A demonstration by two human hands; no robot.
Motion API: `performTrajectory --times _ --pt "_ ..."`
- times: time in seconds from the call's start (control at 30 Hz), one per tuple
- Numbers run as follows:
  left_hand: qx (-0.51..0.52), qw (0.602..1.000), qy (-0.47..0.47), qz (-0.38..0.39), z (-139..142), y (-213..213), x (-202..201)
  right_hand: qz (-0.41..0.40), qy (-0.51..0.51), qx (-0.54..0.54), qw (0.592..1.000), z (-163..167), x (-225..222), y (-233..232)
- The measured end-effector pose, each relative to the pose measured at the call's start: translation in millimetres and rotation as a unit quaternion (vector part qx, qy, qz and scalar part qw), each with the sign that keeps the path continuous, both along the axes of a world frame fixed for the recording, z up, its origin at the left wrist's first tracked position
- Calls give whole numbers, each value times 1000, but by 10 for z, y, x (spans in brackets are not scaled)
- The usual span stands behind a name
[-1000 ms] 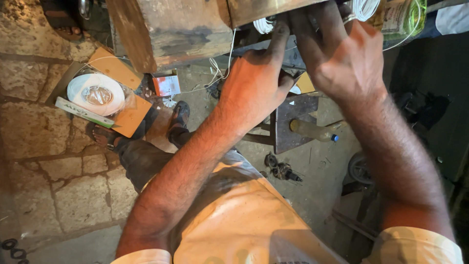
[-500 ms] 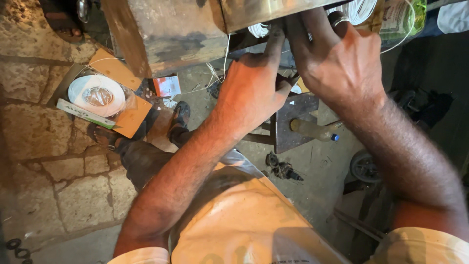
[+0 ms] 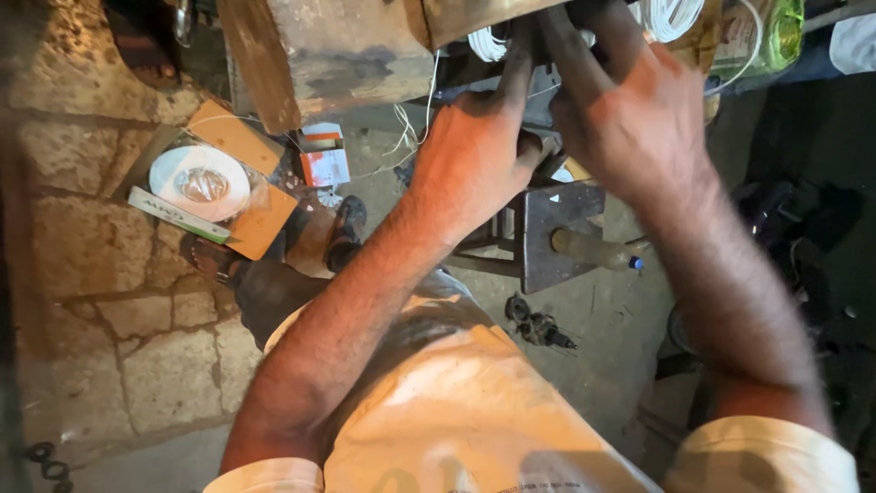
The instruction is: The person inserts a white cable into a cylindrical metal housing, then uses a hammer and pliers to secure a black plastic cap onto the housing. The person repeatedly taps and adjusts the cap to fit it properly.
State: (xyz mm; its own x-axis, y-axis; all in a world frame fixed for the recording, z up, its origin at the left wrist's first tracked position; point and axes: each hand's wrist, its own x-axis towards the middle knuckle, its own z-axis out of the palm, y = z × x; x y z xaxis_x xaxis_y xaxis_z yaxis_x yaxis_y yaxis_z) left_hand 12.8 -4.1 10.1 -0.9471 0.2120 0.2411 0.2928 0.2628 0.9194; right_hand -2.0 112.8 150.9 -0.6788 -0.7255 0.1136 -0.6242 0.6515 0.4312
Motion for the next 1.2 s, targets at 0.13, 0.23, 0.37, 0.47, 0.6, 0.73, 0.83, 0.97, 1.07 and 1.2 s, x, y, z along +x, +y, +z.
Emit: performTrajectory --times 0.13,0.23,0.37,0.47,0.6,0.73,0.83,0.97,1.07,1.2 --pt "-79 996 31 8 44 47 87 -41 -62 -234 969 -131 243 24" --pt "-147 989 -5 -26 116 53 99 -94 -88 -356 926 -264 260 62" --pt "-174 984 45 4 230 80 187 -111 -60 -387 913 -340 218 105" --pt "-202 979 30 8 259 106 291 -203 -115 -432 871 -412 195 107" --pt "-232 973 14 -14 220 95 299 -98 -172 -580 791 -593 165 127" --pt "-242 970 -9 -25 179 85 211 -140 -206 -634 732 -760 138 255" --pt "-240 970 -25 -25 170 75 222 -145 -205 -626 738 -899 138 350" --pt "-211 975 -53 -50 140 84 264 -112 -143 -632 753 -1136 104 459" --pt "-215 976 -21 -30 109 103 278 -100 -88 -594 793 -1232 135 548" --pt "-185 980 -53 -55 94 112 275 -159 -96 -597 780 -1234 127 602"
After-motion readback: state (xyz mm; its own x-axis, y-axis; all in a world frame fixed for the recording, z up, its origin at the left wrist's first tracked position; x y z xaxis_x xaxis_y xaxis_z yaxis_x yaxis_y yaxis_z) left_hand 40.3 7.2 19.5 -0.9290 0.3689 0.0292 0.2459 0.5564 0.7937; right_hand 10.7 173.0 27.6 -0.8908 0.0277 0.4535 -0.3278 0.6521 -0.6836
